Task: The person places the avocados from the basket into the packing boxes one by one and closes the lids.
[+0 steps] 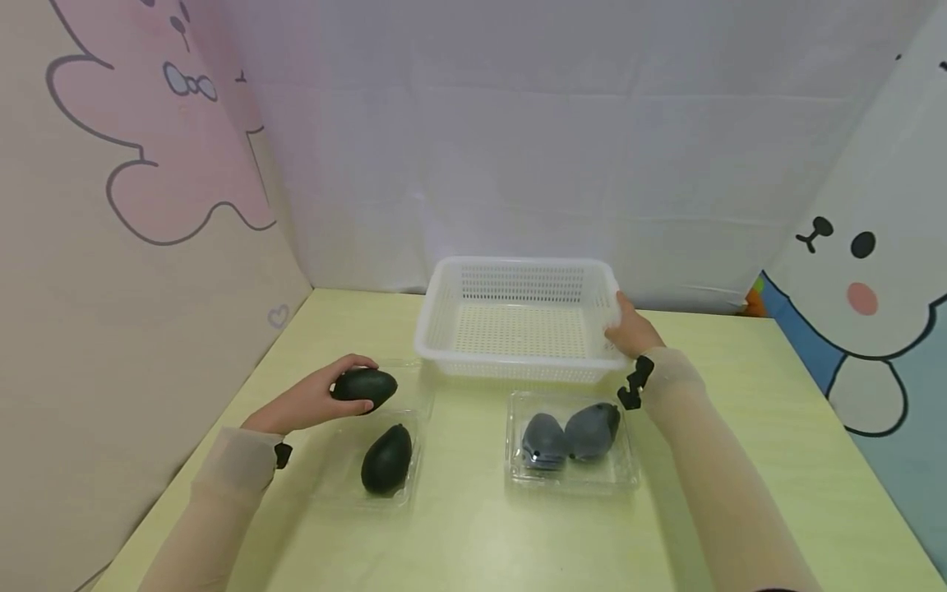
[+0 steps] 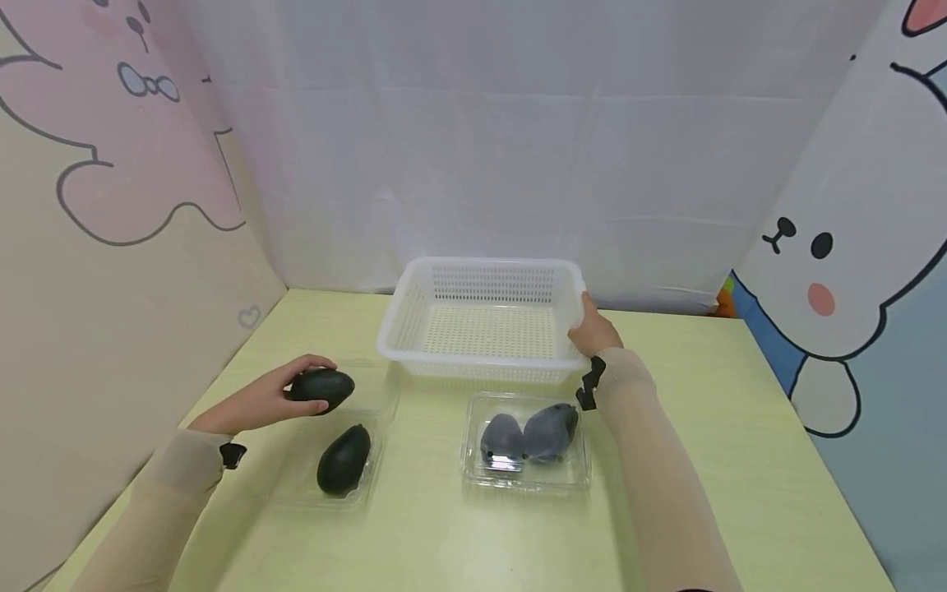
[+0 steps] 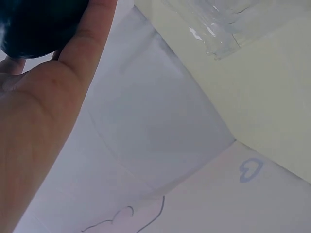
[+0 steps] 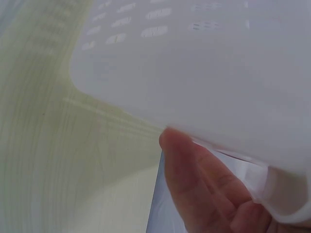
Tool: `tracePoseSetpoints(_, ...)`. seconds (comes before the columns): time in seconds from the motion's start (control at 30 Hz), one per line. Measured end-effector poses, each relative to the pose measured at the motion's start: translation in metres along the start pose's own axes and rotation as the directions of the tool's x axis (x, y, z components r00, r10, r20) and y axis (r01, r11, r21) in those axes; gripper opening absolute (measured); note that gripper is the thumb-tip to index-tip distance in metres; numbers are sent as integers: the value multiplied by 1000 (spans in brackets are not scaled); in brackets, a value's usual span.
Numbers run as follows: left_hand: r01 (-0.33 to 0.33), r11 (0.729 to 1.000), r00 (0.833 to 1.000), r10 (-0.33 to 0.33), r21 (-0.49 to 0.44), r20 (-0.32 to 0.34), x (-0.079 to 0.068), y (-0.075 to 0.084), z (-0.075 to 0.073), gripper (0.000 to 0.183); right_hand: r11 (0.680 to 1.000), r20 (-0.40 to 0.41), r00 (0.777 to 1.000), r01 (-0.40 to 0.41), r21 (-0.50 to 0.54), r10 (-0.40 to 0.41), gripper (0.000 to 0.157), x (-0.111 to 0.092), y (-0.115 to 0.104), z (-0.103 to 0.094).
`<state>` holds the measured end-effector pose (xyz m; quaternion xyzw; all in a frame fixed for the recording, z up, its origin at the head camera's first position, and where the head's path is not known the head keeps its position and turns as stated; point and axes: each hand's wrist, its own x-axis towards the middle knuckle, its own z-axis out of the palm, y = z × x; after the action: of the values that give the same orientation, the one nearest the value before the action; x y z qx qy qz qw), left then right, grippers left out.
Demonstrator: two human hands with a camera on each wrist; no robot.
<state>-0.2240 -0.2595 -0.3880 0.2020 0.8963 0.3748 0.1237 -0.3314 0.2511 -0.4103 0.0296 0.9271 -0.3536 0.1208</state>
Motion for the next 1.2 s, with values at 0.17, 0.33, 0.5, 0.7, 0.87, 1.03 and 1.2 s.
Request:
tracePoseSetpoints(0.17, 25, 1000, 999, -25, -3, 19, -5, -1, 4, 48, 1000, 0, 1000, 8, 0, -8, 81, -1, 0, 0)
tracePoseSetpoints(0.33, 41, 999, 999, -41, 4, 27, -5, -5, 8, 47, 1000, 4, 1000, 9, -7, -9, 80, -5, -2, -1)
tracePoseSetpoints(0.5, 52, 999, 998, -52, 9, 47, -6, -7, 9, 46, 1000, 2, 1000, 17, -6, -17, 80, -5, 0, -1)
tracePoseSetpoints(0.7, 74, 997, 996, -75, 15, 55, -6, -8, 11, 45, 1000, -1, 1000, 20, 5, -20, 80, -6, -1, 0)
tracePoseSetpoints(0.87, 92, 996, 994, -93, 17, 64, -8, -8, 11, 46, 1000, 4, 1000, 17, 15, -17, 80, -8, -4, 0)
tracePoseSetpoints(1.03, 71, 997, 995, -73, 18, 75, -11, -8, 12, 49, 1000, 7, 1000, 17, 19, -17, 80, -9, -5, 0)
tracePoseSetpoints(1.2, 63, 998, 995, -64, 14, 74, -15, -8, 14, 49, 1000, 15, 1000, 24, 15, -25, 81, -8, -2, -2)
